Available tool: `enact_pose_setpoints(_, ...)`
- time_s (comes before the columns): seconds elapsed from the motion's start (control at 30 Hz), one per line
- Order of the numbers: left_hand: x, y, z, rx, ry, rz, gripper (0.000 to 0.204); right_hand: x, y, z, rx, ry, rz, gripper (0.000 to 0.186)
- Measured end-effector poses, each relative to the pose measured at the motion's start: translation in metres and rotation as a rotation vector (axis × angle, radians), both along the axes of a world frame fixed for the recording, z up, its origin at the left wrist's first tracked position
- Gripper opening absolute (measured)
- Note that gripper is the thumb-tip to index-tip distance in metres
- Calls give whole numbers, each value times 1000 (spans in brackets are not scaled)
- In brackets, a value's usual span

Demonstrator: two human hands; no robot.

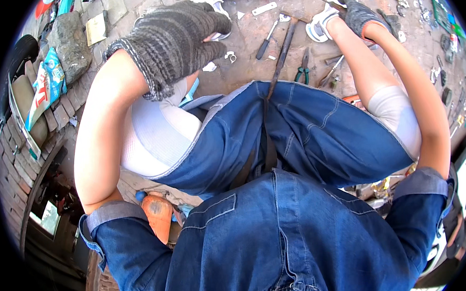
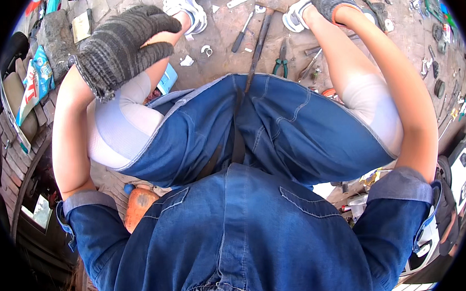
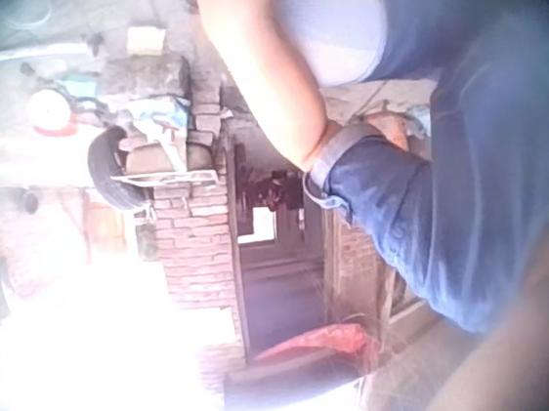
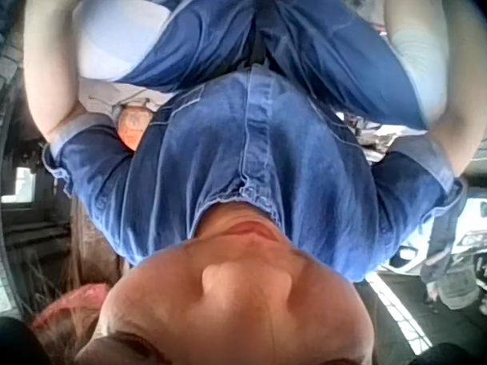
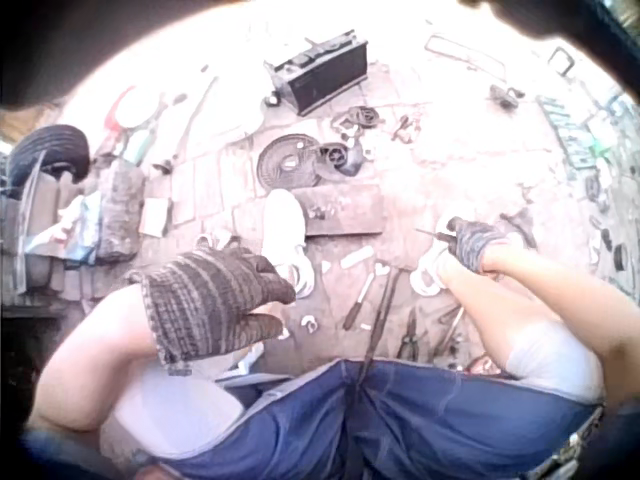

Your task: The person sits on the ground in a workshop and uses pliers to manipulate a small metal component. They then use a hammer and a chisel to strike the metal part on a metal plate, performing repeated strikes to shape or adjust the object.

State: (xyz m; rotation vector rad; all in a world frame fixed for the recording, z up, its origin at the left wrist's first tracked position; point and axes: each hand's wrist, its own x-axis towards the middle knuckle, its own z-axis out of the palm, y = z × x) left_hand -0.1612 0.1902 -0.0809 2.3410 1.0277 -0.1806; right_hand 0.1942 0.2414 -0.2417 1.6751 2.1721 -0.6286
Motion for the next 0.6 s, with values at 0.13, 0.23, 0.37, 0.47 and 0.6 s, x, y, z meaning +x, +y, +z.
enact_pose_setpoints(0.13, 9, 4, -1, -112, 3, 51, 29, 23, 15, -103, 249, 122, -29, 35)
enact_pose_setpoints(0.23, 4, -1, 1, -146, 29, 58, 29, -31, -10, -131, 592, 226, -206, 34)
enact_pose_setpoints(0.37, 6, 0, -12, -152, -51, 1, 29, -85, -102, -129, 413, 179, -881, 52)
enact_pose_setpoints(0.47, 0, -13, 24, -164, 81, 42, 28, -153, -148, -133, -118, 161, -1079, 61)
enact_pose_setpoints(0.6, 10, -1, -4, -207, -30, -54, 28, -118, -176, -192, 151, 80, -1041, 44)
